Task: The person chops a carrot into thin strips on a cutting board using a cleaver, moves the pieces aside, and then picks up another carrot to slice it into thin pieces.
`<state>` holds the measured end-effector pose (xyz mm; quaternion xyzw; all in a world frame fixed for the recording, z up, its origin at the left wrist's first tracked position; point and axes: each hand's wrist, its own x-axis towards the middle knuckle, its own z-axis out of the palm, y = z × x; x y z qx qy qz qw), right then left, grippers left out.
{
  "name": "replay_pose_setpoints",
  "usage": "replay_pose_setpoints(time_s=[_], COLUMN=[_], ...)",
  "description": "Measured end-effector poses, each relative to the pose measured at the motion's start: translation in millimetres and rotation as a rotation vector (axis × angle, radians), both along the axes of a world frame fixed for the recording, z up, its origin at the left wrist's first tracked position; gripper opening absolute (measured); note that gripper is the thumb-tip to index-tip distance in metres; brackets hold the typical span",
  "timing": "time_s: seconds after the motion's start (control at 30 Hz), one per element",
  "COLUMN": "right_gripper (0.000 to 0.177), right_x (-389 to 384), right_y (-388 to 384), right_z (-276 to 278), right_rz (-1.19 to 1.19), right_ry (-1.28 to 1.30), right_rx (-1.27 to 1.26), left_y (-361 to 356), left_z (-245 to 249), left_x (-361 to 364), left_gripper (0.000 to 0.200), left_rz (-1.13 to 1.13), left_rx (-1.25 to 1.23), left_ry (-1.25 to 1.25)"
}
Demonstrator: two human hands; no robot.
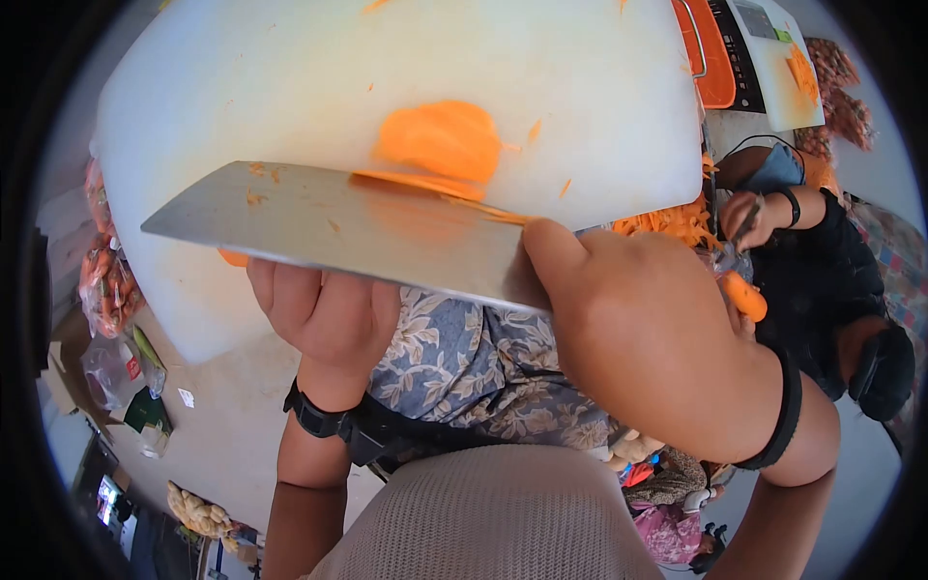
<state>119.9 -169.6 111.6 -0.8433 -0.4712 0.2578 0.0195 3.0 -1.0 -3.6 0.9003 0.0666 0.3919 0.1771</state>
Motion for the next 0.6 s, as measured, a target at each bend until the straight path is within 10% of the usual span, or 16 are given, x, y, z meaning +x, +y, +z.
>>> replay_pose_setpoints(time_s=[0.6], right_gripper=[0.016], right_x=[3.1], right_y=[14.8], right_z=[-30.1], right_rz=[-0.067], right_ry=[-0.062], right_rx=[0.110], left_y=[1.8], left_z=[-5.6], left_x=[8.1], left_gripper=[0.015], left_rz=[-0.048], left_rx=[-0.018], left_ry=[-0.068])
